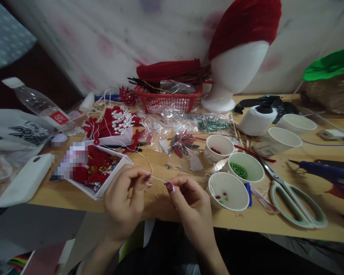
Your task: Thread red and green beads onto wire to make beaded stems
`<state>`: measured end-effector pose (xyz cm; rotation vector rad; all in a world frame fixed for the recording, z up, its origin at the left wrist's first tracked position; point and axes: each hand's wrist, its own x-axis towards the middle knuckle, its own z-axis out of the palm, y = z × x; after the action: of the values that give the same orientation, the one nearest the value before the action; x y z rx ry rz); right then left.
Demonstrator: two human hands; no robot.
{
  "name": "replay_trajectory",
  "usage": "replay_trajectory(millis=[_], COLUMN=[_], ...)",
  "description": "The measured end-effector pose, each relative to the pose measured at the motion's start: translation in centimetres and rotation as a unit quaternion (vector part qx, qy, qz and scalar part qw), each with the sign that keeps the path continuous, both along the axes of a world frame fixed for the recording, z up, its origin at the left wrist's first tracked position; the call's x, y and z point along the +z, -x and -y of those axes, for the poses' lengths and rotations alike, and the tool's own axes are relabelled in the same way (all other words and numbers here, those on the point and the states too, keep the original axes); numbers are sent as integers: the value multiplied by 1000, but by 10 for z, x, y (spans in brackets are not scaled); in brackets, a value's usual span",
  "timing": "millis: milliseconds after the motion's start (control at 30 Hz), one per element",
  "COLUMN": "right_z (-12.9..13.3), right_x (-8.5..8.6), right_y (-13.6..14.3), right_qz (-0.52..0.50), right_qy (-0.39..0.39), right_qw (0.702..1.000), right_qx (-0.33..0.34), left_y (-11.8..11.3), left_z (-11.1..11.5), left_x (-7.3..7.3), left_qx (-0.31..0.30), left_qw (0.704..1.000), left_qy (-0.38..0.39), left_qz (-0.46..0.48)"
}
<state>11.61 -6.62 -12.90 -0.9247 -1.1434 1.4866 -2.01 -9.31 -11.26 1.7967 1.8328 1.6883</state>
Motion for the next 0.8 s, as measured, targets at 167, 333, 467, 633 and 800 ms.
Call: replay_trajectory(millis=[167,333,467,633,800], right_z=[-1,2,5,3,1], right_x=[-3,-8,-9,-10,-10], right_y=[-1,0,3,4,2], right_qz=[32,119,99,76,93], right_qy=[-23,-131,-174,-145,-180], right_qw=[999,984,980,987,979], right_qx=[8,-33,-8,-5,-28], left_y=[0,0,-1,-5,-4], left_z=[-2,-2,-2,-4,-6], left_x=[5,5,3,4,0], left_qx=[18,6,-62,-72,-72], left_qw=[964,974,978,978,973], left_qy=[12,64,150,170,174], left_qz=[266,219,132,95,132])
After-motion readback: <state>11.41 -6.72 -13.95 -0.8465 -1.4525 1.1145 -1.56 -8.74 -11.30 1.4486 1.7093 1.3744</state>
